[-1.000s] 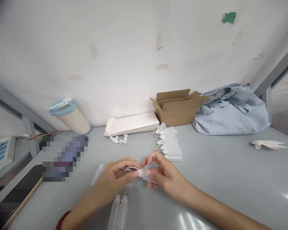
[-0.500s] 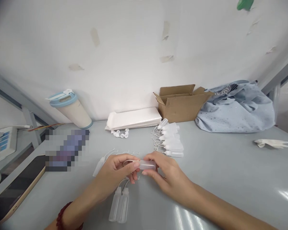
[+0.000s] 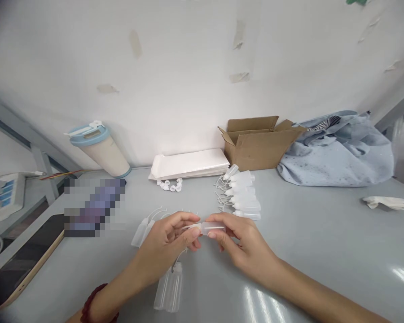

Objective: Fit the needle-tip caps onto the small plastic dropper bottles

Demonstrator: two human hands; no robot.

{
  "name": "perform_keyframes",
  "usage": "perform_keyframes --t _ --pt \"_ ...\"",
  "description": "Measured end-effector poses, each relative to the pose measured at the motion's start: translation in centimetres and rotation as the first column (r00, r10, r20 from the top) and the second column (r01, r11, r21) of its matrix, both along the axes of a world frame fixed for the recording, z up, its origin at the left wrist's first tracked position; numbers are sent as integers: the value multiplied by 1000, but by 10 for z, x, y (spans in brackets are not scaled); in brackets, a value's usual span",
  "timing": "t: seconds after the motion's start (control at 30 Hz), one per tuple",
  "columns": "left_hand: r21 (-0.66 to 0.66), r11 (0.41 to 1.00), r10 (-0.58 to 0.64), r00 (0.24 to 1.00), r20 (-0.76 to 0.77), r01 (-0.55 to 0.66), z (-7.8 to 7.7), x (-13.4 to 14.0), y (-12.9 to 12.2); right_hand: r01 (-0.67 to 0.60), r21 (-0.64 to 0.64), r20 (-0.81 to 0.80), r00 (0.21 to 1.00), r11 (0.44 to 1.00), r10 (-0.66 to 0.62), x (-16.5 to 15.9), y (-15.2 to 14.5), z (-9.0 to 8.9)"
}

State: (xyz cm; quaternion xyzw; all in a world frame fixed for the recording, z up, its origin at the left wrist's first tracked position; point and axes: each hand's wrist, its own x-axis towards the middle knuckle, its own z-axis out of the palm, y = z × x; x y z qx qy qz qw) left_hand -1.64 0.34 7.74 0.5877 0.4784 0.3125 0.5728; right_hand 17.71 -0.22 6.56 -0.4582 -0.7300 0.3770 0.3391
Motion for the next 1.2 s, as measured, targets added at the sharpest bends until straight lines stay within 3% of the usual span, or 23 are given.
perform_keyframes --t 0.13,0.27,0.33,0.4,0.5,0.6,0.67,0.8,1.07,1.2 --pt "-1 997 -81 995 -65 81 1 -4 1 1 256 73 997 967 -20 3 -2 -2" --pt "14 991 -130 989 -74 132 1 -5 -1 -73 294 90 995 953 49 2 -1 0" --pt "70 988 -128 986 -111 136 0 -4 -2 -89 217 66 995 972 76 2 -1 2" --pt "213 968 -93 975 -200 136 -2 -1 -4 -86 39 11 996 996 85 1 0 3" --pt "491 856 -24 961 -275 162 -6 1 -7 -103 -280 -127 989 955 70 1 1 2" --pt "621 769 -7 974 -228 151 -9 0 -8 -135 -355 -193 979 925 68 2 1 2" --pt "584 800 -7 974 -225 141 -8 -1 -8 -132 -247 -149 984 960 97 2 0 4" --pt "371 915 -71 968 -241 159 0 -2 -6 -117 54 -5 993 992 117 2 -2 8" --pt "216 956 -130 946 -297 199 2 -1 -6 -55 147 44 998 988 49 3 -2 3" --pt "76 986 -138 980 -141 149 2 0 -6 -128 356 141 987 926 82 3 -2 0"
